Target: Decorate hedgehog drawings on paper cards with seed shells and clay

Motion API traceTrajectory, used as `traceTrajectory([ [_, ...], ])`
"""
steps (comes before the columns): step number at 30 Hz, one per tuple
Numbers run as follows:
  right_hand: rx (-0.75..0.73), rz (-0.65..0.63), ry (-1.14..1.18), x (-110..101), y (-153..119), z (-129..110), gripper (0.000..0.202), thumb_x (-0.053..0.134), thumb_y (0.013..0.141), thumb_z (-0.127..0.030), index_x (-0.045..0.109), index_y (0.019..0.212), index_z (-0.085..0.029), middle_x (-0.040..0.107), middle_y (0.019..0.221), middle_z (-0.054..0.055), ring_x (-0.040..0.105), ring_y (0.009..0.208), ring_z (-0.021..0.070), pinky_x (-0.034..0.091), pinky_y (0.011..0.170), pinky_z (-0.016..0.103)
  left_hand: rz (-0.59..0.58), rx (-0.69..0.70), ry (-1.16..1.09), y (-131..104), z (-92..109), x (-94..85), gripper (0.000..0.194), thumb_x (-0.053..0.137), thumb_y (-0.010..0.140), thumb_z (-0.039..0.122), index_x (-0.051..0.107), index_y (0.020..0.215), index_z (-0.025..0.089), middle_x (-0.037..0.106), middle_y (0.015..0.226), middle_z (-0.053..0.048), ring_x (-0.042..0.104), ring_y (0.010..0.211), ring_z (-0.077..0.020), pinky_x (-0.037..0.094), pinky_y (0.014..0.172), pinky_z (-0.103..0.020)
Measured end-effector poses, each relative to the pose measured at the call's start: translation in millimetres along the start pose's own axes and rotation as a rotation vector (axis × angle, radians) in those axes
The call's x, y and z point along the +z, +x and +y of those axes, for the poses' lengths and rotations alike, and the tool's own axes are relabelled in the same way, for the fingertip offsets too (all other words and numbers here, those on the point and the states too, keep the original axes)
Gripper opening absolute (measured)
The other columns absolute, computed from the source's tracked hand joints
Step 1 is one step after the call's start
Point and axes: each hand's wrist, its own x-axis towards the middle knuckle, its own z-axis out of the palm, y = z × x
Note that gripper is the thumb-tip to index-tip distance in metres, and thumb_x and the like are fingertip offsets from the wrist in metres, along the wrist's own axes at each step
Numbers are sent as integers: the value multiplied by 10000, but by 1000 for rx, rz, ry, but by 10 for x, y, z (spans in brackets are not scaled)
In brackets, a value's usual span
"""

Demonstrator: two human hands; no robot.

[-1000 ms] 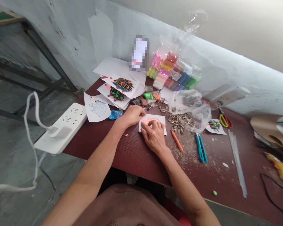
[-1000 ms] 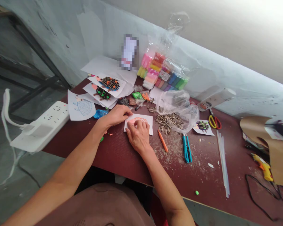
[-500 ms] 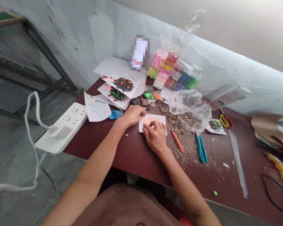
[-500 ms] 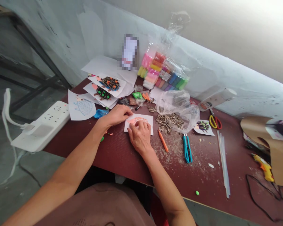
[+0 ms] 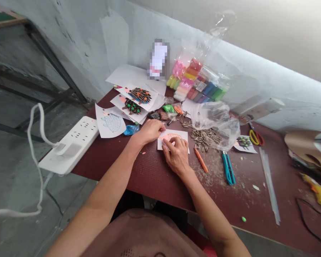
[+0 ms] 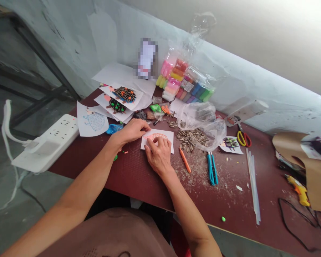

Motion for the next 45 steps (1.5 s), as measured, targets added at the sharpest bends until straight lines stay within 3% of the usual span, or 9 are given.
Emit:
traceTrajectory([
  [9, -4, -5, -41, 1, 1, -8, 313, 452, 1046, -347, 725, 1136, -224, 618, 1033, 93, 498, 954, 229, 312, 915, 387, -15, 8, 34, -2, 10, -13, 290, 608, 839, 62, 820, 1017, 149, 800, 1061, -113, 728, 992, -220, 510, 936, -310],
  [14, -12, -22, -17, -2, 40, -40, 327, 479, 1035, -359, 687, 1256, -235, 604, 1067, 96, 486, 985, 238, 311, 933, 393, 11, 4, 13, -3, -2, 9, 273, 611, 815, 56, 825, 950, 160, 802, 1028, -104, 728, 988, -229, 509, 945, -324],
  [28, -30, -56, -15, -12, 66, -75, 301, 480, 1035, -367, 704, 1190, -240, 600, 1068, 93, 492, 992, 241, 315, 961, 407, -6, 0, 10, -9, 24, -19, 274, 599, 817, 75, 827, 946, 153, 799, 1010, -111, 728, 969, -237, 514, 912, -326],
  [45, -33, 66, -32, 0, -23, 14, 292, 480, 1040, -339, 734, 1101, -208, 625, 988, 82, 494, 895, 212, 306, 892, 377, -10, 15, 17, -4, 9, -15, 273, 605, 837, 72, 826, 978, 148, 802, 1025, -114, 730, 950, -230, 519, 911, -327],
])
